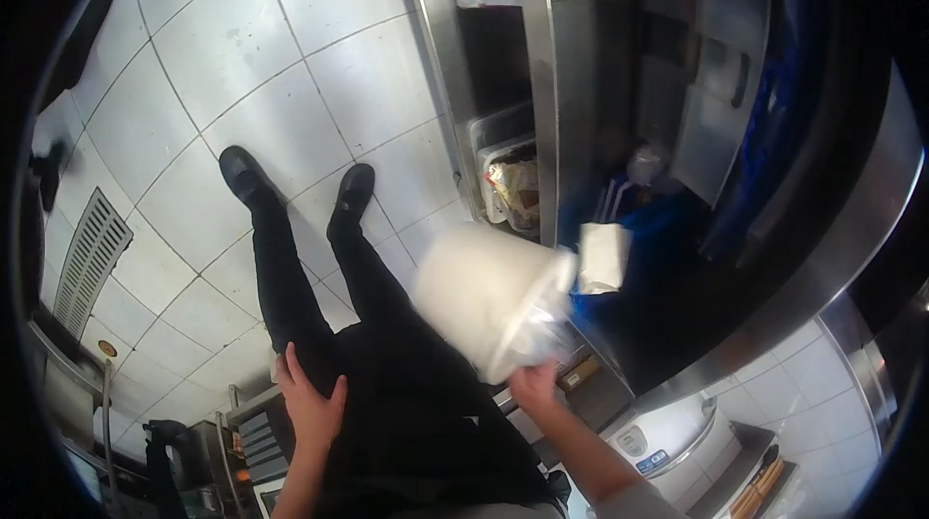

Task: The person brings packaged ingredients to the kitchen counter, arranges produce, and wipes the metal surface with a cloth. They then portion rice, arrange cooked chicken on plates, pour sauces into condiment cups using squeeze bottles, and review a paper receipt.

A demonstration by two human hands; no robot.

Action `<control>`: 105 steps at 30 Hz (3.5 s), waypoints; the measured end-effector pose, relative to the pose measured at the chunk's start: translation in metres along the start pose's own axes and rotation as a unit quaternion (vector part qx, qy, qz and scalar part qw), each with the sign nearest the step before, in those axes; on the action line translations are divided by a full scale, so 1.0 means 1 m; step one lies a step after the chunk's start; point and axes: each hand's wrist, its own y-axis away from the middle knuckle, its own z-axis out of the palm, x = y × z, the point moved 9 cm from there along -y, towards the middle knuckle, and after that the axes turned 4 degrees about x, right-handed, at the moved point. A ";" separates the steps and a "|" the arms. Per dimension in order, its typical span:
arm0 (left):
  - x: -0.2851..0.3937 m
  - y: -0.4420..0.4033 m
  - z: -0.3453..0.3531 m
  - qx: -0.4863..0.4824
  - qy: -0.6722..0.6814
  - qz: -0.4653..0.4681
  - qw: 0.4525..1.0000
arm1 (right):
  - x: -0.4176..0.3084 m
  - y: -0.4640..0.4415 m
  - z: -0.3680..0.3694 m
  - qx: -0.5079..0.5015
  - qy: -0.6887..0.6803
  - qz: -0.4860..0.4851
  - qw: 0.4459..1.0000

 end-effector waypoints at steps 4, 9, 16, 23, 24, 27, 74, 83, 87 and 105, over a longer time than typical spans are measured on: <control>-0.002 -0.003 -0.002 -0.009 0.002 -0.016 1.000 | 0.057 -0.027 0.103 -0.179 0.037 -0.063 0.981; -0.006 -0.005 -0.002 -0.017 0.009 -0.020 1.000 | 0.088 -0.140 0.180 -0.113 -0.052 0.011 0.992; -0.008 -0.009 -0.008 -0.017 0.010 -0.032 0.999 | 0.118 -0.302 0.180 0.028 -0.105 0.080 0.991; -0.007 -0.012 -0.013 -0.027 0.013 -0.043 0.999 | 0.139 -0.302 0.199 -0.036 -0.051 0.150 0.987; -0.006 -0.012 -0.014 -0.026 0.013 -0.043 0.999 | 0.151 -0.294 0.199 -0.038 -0.037 0.152 0.987; -0.004 -0.014 -0.018 -0.021 0.006 -0.037 0.999 | 0.174 -0.260 0.200 -0.057 -0.037 0.090 0.994; 0.186 -0.021 -0.113 -0.187 0.689 -0.014 0.700 | -0.234 0.004 0.128 -0.315 0.120 -0.390 0.857; 0.250 0.126 -0.221 -0.241 0.678 0.136 0.681 | -0.353 0.066 0.016 -0.274 0.094 -0.450 0.845; 0.263 0.178 -0.238 -0.239 0.660 0.182 0.689 | -0.383 0.089 -0.032 -0.253 0.055 -0.503 0.825; 0.279 0.367 -0.272 -0.216 0.577 0.372 0.694 | -0.464 0.119 -0.185 -0.273 -0.274 -0.451 0.804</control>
